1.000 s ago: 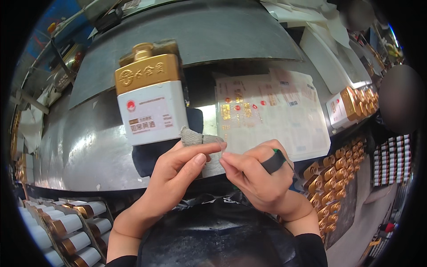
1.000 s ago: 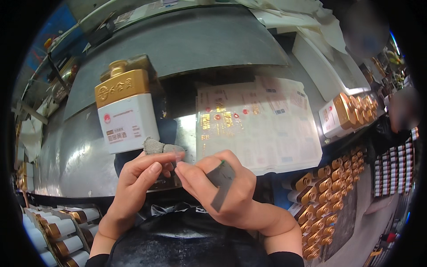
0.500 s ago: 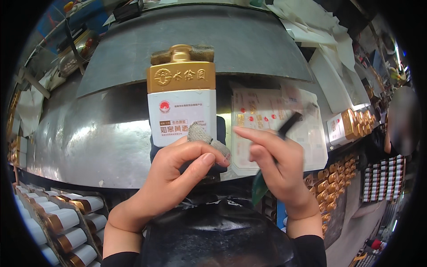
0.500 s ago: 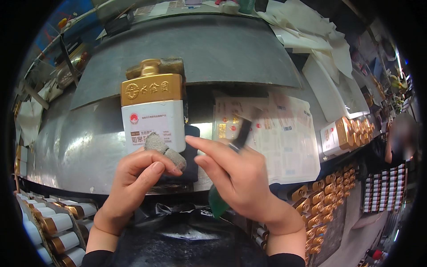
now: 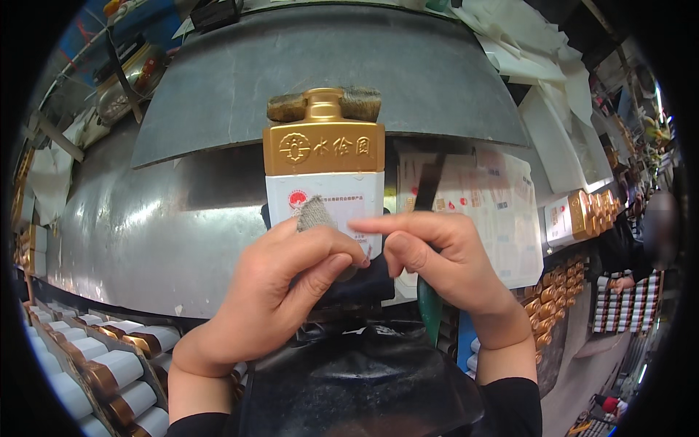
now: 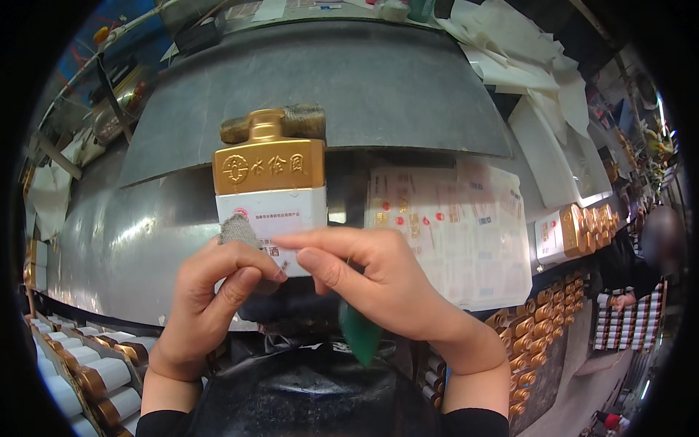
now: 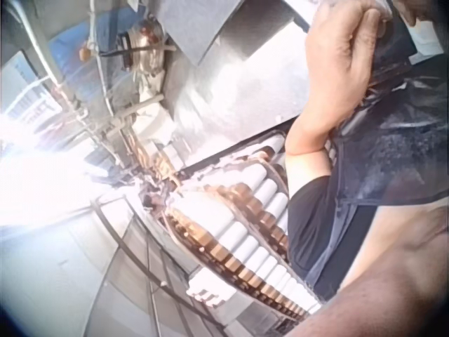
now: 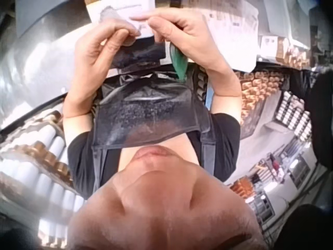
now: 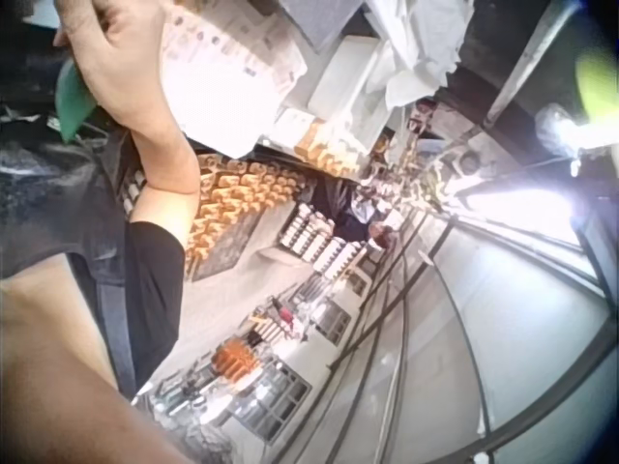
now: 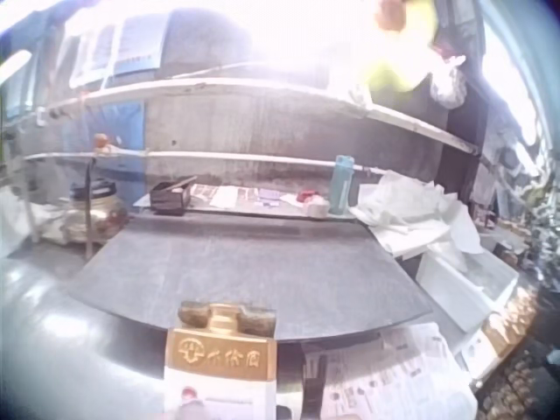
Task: The person applies paper labels to the sides of gold and white bottles. They smooth the labels with a green card, peel off a protective seal from the bottle cap, and place the finished bottles onto a nearby rack.
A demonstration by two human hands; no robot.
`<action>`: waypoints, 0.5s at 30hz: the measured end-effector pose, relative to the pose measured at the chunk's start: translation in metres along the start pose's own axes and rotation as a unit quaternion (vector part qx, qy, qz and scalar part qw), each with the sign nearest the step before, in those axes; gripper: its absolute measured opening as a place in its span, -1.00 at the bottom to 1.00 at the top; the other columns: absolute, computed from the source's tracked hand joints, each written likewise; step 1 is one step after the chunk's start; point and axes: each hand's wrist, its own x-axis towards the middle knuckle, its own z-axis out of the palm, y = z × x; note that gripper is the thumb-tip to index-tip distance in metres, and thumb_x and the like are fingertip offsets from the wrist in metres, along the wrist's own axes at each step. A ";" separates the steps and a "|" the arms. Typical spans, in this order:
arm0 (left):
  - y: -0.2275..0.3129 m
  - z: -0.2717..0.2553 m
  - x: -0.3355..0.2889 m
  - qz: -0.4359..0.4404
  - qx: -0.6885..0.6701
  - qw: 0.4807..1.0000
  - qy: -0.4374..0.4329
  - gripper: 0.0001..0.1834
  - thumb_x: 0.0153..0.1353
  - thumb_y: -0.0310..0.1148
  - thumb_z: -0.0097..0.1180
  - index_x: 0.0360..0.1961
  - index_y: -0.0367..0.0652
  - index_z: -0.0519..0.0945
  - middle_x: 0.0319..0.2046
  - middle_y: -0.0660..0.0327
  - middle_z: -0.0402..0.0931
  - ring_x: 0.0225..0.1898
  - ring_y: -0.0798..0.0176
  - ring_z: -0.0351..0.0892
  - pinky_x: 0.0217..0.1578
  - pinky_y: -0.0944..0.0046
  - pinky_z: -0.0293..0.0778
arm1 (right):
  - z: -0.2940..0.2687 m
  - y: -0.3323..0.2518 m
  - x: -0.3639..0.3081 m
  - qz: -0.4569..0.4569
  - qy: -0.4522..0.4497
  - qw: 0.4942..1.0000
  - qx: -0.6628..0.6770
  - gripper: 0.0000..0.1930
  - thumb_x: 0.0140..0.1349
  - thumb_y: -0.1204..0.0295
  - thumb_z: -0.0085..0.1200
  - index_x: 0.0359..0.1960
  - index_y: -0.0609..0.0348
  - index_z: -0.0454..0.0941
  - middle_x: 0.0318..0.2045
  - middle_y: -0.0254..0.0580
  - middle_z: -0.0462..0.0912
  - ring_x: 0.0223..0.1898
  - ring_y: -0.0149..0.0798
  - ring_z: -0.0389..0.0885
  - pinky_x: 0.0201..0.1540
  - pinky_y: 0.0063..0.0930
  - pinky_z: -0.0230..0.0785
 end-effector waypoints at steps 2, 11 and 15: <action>-0.001 -0.004 0.005 0.012 0.010 1.000 -0.005 -0.90 0.34 -0.45 0.06 -0.27 -0.18 0.62 -0.45 0.18 0.52 -0.33 0.20 0.50 -0.29 0.25 0.40 | -0.003 0.001 0.003 0.013 -0.040 0.999 0.034 -0.73 0.40 0.37 0.04 0.00 0.27 0.63 -0.41 -0.38 0.64 -0.42 -0.58 0.50 -0.36 -0.67 0.34; 0.002 -0.025 0.029 0.011 0.003 1.000 -0.007 -0.84 0.35 -0.40 0.06 -0.27 -0.23 0.63 -0.51 0.18 0.50 -0.43 0.29 0.50 -0.36 0.31 0.40 | -0.007 -0.024 0.029 0.002 0.014 0.997 -0.079 -0.92 0.10 0.57 0.30 -0.43 0.25 0.62 -0.50 -0.43 0.60 -0.46 -0.63 0.46 -0.41 -0.71 0.28; -0.004 -0.046 0.060 0.004 -0.101 0.993 0.068 -0.67 0.42 -0.26 -0.02 -0.33 -0.30 0.64 -0.46 0.30 0.56 -0.41 0.49 0.46 -0.40 0.41 0.37 | -0.012 -0.048 0.073 -0.044 0.061 0.992 -0.098 -0.91 0.17 0.51 0.25 -0.40 0.28 0.62 -0.50 -0.45 0.59 -0.47 -0.65 0.45 -0.43 -0.76 0.26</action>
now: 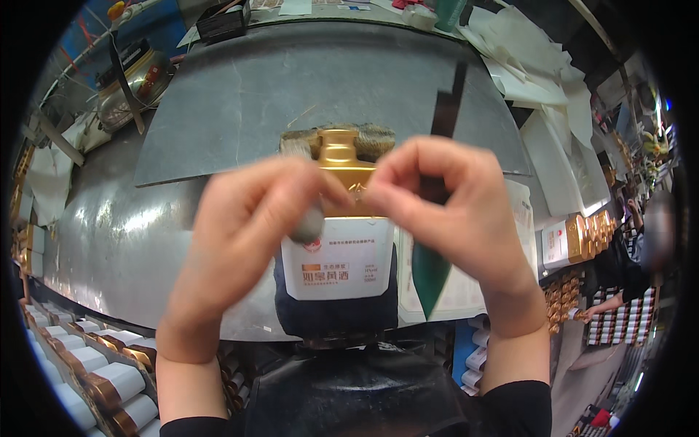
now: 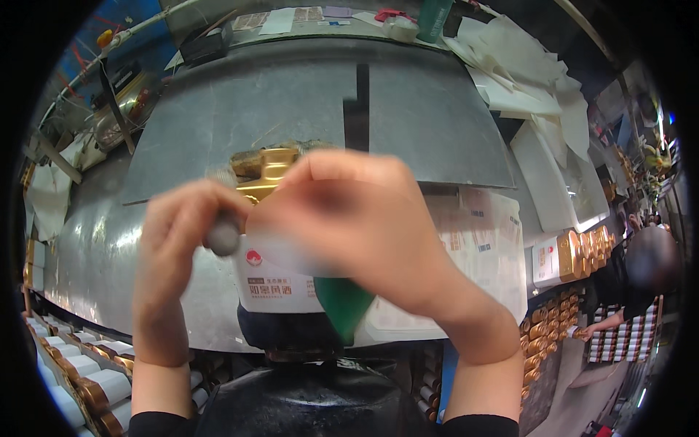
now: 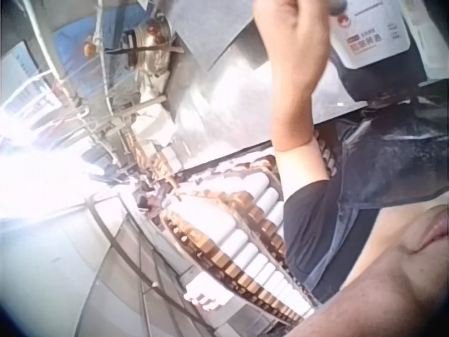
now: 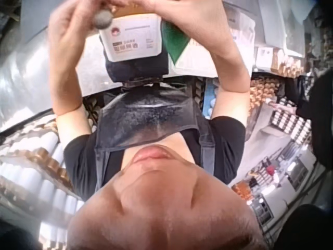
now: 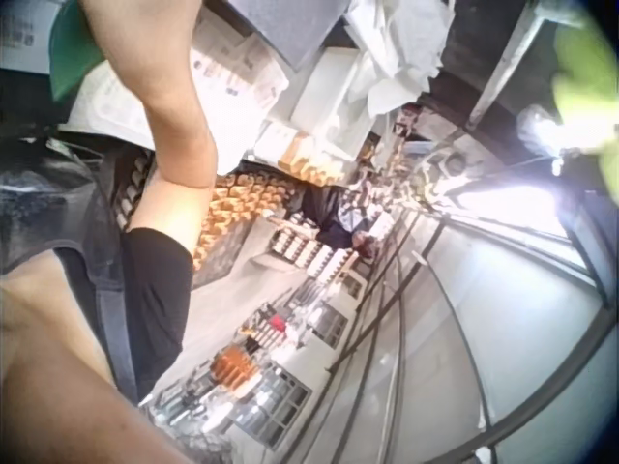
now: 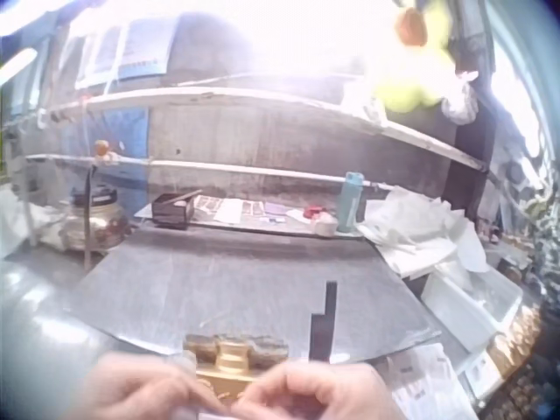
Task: The person applies paper labels to the sides of gold and white bottles. They smooth the labels with a green card, peel off a protective seal from the bottle cap, and place the finished bottles onto a nearby rack.
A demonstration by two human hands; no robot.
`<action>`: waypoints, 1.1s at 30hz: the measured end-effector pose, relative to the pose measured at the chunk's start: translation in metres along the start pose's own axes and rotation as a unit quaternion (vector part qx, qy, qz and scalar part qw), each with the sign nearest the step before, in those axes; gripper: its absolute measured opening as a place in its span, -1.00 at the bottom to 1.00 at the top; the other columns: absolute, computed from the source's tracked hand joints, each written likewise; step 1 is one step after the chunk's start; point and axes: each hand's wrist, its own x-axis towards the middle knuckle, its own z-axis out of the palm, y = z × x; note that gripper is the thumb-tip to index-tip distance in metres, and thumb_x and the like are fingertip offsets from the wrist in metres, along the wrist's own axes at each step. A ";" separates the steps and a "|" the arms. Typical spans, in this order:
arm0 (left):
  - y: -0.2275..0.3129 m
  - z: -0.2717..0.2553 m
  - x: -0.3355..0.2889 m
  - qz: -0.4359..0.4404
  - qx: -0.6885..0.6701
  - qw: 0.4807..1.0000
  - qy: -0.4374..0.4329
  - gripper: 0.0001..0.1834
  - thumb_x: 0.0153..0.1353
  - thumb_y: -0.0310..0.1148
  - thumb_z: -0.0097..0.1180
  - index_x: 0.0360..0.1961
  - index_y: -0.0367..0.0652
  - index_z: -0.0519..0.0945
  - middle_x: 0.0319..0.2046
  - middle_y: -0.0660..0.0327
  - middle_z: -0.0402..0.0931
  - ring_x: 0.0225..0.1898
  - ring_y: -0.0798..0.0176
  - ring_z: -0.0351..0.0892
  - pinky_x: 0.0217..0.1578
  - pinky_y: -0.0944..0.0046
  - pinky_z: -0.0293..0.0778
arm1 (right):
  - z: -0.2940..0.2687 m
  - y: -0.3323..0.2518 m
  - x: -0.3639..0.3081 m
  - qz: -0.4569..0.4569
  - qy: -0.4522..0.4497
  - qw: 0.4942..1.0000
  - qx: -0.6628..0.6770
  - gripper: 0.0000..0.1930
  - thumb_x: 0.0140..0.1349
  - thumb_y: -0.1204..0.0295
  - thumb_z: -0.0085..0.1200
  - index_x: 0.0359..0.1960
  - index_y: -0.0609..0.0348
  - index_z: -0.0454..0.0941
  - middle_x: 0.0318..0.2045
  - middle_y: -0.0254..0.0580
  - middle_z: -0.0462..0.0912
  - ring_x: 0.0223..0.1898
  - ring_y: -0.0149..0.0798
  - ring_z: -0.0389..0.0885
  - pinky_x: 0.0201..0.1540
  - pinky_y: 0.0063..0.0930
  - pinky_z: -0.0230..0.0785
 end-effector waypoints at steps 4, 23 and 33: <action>-0.014 -0.034 0.039 -0.002 0.097 0.995 -0.011 -0.59 0.43 -0.16 -0.01 -0.33 -0.32 0.64 -0.43 0.29 0.56 -0.43 0.49 0.42 -0.35 0.44 0.34 | -0.005 0.029 0.040 -0.035 0.022 0.992 -0.123 -0.86 0.18 0.46 0.26 -0.38 0.33 0.64 -0.53 -0.47 0.56 -0.48 -0.65 0.42 -0.43 -0.74 0.27; -0.046 -0.040 0.086 0.082 0.200 0.968 -0.126 -0.66 -0.02 -0.18 0.40 -0.34 -0.21 0.65 -0.35 0.27 0.59 -0.21 0.31 0.41 -0.06 0.30 0.30 | -0.013 0.037 0.047 0.040 -0.003 0.993 -0.111 -0.81 0.14 0.41 0.26 -0.40 0.35 0.64 -0.66 -0.40 0.49 -0.57 -0.62 0.36 -0.52 -0.65 0.23; -0.044 -0.036 0.086 0.096 0.242 0.956 -0.138 -0.68 0.00 -0.22 0.39 -0.31 -0.24 0.68 -0.42 0.25 0.52 -0.24 0.30 0.42 -0.19 0.30 0.31 | -0.014 0.035 0.046 0.033 -0.018 0.993 -0.114 -0.88 0.15 0.49 0.26 -0.43 0.30 0.62 -0.58 -0.53 0.50 -0.52 -0.71 0.33 -0.47 -0.78 0.15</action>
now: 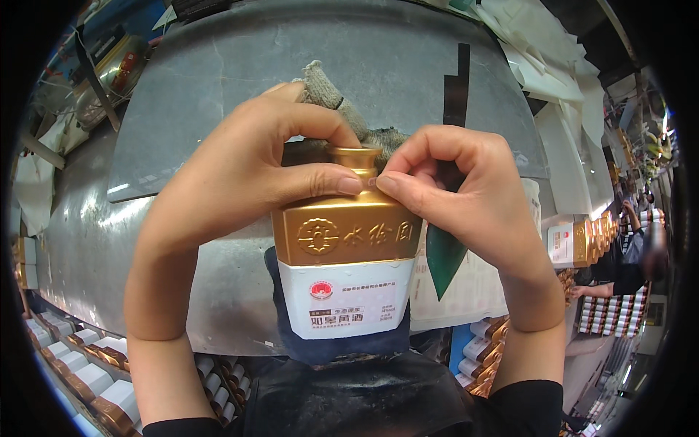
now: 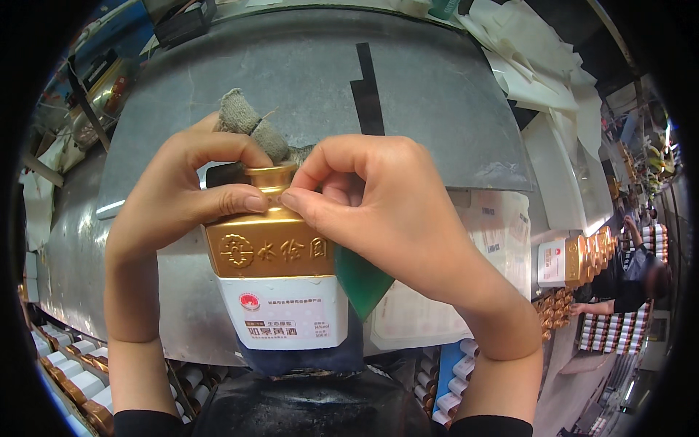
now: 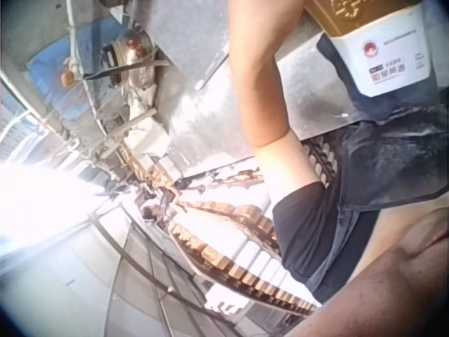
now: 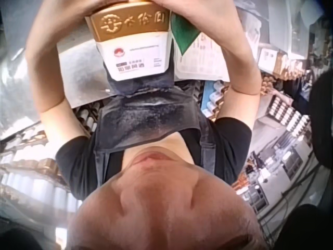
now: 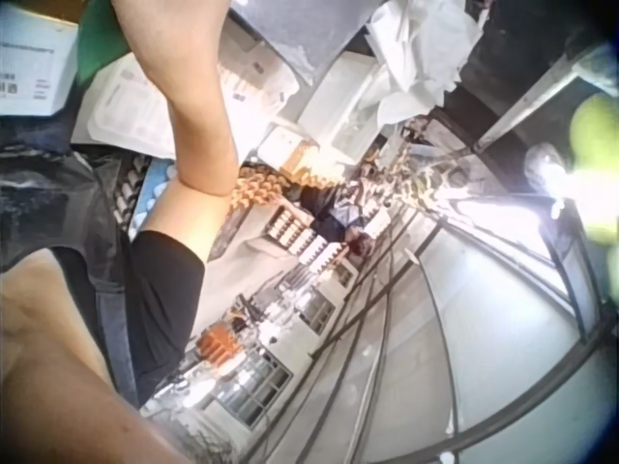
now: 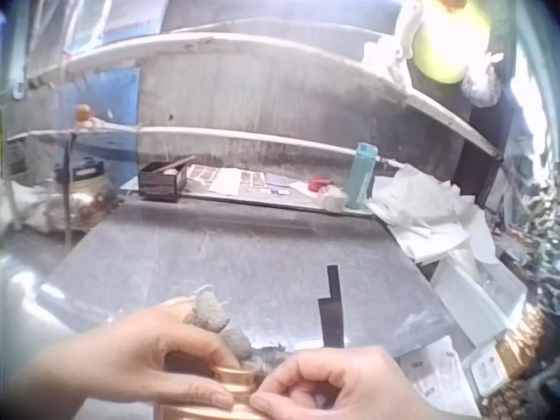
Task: The person applies paper labels to the sides of gold and white bottles. They smooth the labels with a green card, peel off a protective seal from the bottle cap, and place the finished bottles onto a nearby rack.
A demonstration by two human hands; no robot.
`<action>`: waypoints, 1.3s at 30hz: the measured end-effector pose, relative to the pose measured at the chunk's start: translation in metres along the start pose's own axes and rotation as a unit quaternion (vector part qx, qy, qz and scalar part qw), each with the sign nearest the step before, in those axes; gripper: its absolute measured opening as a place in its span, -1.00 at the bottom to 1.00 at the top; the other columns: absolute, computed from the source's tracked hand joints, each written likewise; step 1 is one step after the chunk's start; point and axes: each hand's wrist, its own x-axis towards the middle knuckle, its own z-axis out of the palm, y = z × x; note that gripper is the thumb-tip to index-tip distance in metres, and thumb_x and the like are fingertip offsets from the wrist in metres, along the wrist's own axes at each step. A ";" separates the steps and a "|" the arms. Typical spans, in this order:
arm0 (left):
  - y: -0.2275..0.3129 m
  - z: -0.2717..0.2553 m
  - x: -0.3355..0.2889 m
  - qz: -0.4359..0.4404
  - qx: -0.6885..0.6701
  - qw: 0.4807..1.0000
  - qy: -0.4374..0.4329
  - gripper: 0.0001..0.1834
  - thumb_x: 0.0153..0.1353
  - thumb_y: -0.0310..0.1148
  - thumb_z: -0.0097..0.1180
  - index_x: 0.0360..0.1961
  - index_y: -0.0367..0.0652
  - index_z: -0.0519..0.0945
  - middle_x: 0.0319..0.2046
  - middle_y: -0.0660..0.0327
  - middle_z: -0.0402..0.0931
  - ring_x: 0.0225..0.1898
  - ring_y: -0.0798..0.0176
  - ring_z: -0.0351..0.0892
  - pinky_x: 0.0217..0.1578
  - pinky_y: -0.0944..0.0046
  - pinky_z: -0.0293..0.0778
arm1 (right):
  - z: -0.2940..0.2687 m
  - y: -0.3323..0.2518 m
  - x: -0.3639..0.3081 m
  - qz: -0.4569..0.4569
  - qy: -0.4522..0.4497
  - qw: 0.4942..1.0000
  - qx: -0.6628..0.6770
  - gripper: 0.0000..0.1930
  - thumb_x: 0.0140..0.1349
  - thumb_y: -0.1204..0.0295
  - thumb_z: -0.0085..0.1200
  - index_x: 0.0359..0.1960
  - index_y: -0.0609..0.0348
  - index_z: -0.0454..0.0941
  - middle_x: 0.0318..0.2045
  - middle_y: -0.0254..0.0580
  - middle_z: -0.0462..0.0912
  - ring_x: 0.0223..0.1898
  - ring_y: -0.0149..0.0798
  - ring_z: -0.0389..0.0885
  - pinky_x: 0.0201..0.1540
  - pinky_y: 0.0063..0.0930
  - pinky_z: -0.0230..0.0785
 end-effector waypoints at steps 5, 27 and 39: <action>-0.004 -0.003 0.001 -0.007 -0.046 0.999 -0.015 -0.70 0.03 -0.23 0.38 -0.31 -0.24 0.68 -0.39 0.22 0.56 -0.24 0.29 0.43 -0.16 0.31 0.31 | 0.003 0.000 0.001 -0.017 0.007 1.000 -0.006 -0.87 0.16 0.48 0.28 -0.43 0.30 0.63 -0.58 -0.52 0.51 -0.52 -0.71 0.34 -0.47 -0.78 0.16; -0.013 -0.002 0.007 0.004 -0.063 0.997 -0.038 -0.67 -0.02 -0.20 0.43 -0.32 -0.21 0.71 -0.35 0.26 0.61 -0.24 0.33 0.42 -0.14 0.31 0.30 | -0.001 0.003 0.003 -0.011 0.004 0.999 -0.044 -0.89 0.14 0.49 0.28 -0.42 0.27 0.62 -0.62 -0.53 0.46 -0.56 -0.69 0.30 -0.52 -0.76 0.10; -0.018 -0.010 0.008 0.016 -0.081 0.994 -0.068 -0.60 -0.02 -0.11 0.43 -0.29 -0.22 0.71 -0.38 0.26 0.59 -0.24 0.32 0.40 -0.16 0.30 0.29 | -0.019 0.003 0.029 -0.109 -0.074 0.984 -0.116 -0.73 0.02 0.41 0.40 -0.24 0.17 0.64 -0.63 -0.51 0.41 -0.55 -0.65 0.31 -0.50 -0.70 0.13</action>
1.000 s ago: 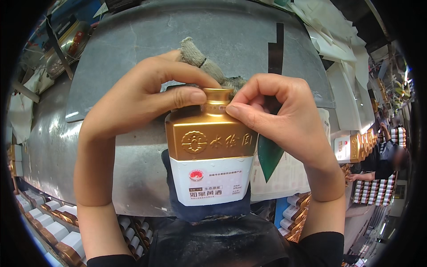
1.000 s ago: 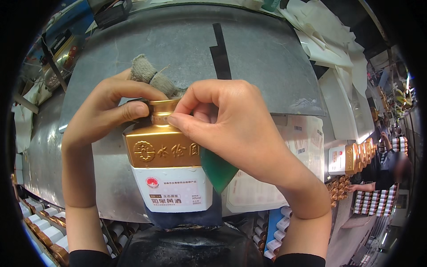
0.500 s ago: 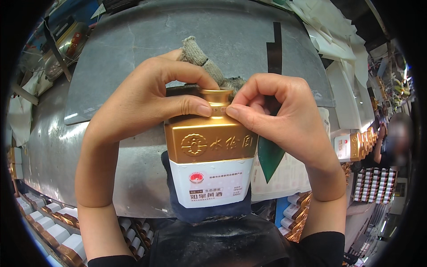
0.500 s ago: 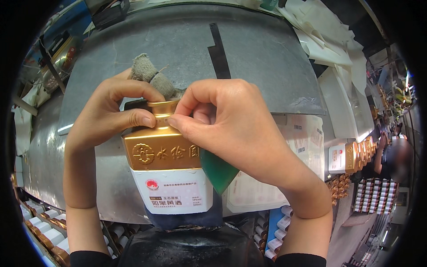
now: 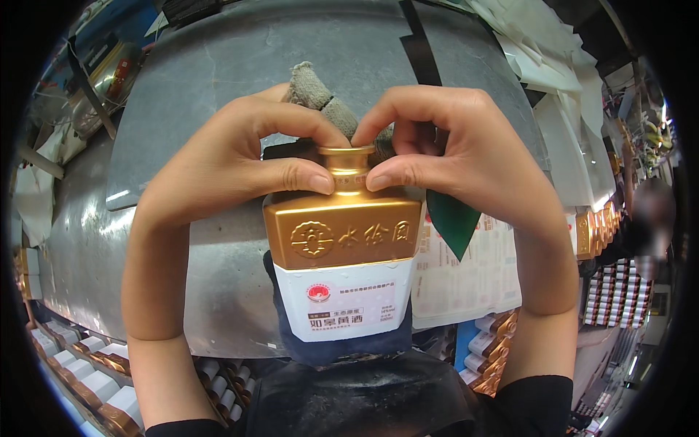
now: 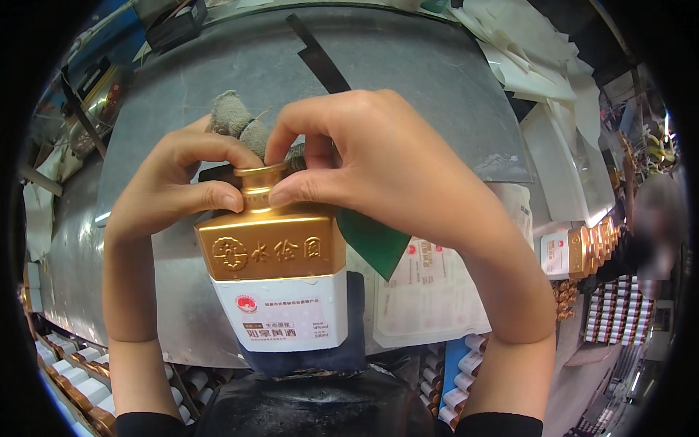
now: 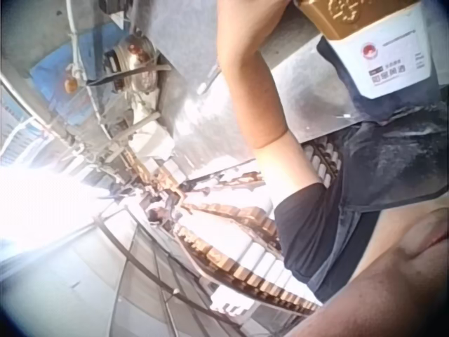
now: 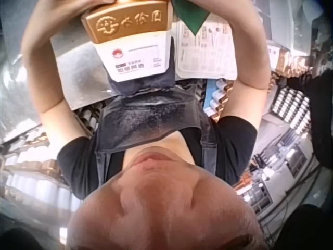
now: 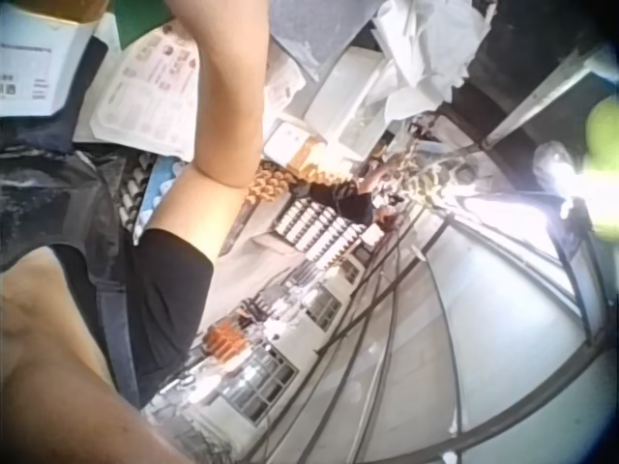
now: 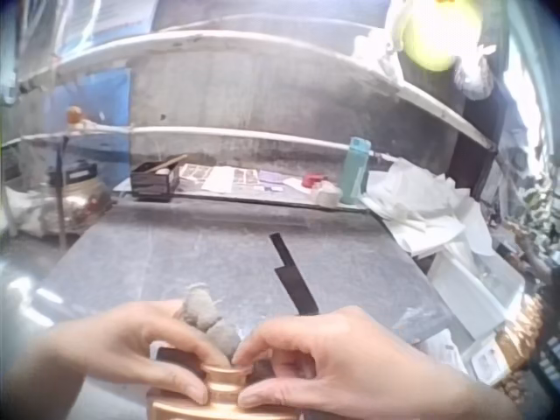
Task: The person applies paper labels to the sides of gold and white bottles. They smooth the labels with a green card, peel off a protective seal from the bottle cap, and place the finished bottles onto a nearby rack.
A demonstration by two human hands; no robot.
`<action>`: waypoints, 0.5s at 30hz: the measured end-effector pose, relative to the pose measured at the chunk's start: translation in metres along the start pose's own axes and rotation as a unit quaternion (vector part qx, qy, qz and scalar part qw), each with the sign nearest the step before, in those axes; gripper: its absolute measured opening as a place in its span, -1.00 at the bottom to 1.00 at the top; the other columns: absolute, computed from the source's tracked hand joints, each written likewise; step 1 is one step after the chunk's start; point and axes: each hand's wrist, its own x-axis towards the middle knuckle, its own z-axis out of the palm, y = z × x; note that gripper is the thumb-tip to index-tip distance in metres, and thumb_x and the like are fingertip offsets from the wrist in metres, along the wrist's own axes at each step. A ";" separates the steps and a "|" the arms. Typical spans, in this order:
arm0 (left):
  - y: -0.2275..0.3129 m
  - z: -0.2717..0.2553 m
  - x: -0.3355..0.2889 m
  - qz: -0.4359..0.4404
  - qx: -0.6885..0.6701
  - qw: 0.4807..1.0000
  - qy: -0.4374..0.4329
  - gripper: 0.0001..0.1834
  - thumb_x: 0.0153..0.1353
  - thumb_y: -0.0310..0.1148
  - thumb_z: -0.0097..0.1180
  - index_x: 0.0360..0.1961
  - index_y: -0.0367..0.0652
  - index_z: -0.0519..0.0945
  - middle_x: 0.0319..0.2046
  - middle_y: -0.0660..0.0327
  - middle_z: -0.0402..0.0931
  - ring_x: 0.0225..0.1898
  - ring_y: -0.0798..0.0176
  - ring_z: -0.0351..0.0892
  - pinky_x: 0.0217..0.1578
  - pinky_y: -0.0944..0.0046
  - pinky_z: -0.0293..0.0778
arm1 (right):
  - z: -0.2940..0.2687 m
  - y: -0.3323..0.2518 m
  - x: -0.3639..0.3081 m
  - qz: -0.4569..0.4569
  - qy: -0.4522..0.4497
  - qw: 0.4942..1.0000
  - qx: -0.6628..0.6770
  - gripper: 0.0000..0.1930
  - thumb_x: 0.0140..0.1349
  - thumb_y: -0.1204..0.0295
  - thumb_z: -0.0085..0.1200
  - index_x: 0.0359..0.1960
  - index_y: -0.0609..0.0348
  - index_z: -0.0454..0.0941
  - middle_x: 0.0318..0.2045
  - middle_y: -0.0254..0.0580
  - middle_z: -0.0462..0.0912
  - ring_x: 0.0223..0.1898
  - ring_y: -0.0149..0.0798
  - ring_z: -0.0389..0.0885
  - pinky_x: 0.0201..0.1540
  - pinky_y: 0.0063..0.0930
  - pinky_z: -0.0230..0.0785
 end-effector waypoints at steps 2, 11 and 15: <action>0.000 0.001 0.001 0.002 0.012 1.000 -0.005 -0.61 -0.02 -0.13 0.43 -0.30 -0.21 0.71 -0.40 0.27 0.58 -0.24 0.32 0.40 -0.15 0.30 0.29 | 0.000 -0.001 0.003 0.002 -0.017 1.000 -0.011 -0.73 0.02 0.40 0.40 -0.25 0.17 0.63 -0.64 -0.51 0.39 -0.56 -0.65 0.30 -0.51 -0.69 0.12; -0.005 -0.003 0.002 -0.002 -0.042 0.999 -0.006 -0.64 -0.02 -0.16 0.44 -0.33 -0.22 0.71 -0.39 0.27 0.57 -0.22 0.30 0.44 -0.15 0.28 0.31 | -0.007 0.006 0.016 -0.014 -0.081 0.995 0.048 -0.73 0.05 0.35 0.39 -0.29 0.16 0.59 -0.66 -0.49 0.35 -0.58 -0.61 0.26 -0.52 -0.64 0.09; 0.001 -0.001 0.002 0.001 0.021 1.000 -0.009 -0.63 -0.04 -0.15 0.45 -0.33 -0.22 0.71 -0.36 0.26 0.55 -0.21 0.30 0.43 -0.14 0.29 0.30 | -0.006 0.004 0.015 -0.021 -0.067 0.997 0.009 -0.74 0.06 0.35 0.38 -0.30 0.17 0.58 -0.66 -0.49 0.34 -0.58 -0.60 0.26 -0.52 -0.64 0.09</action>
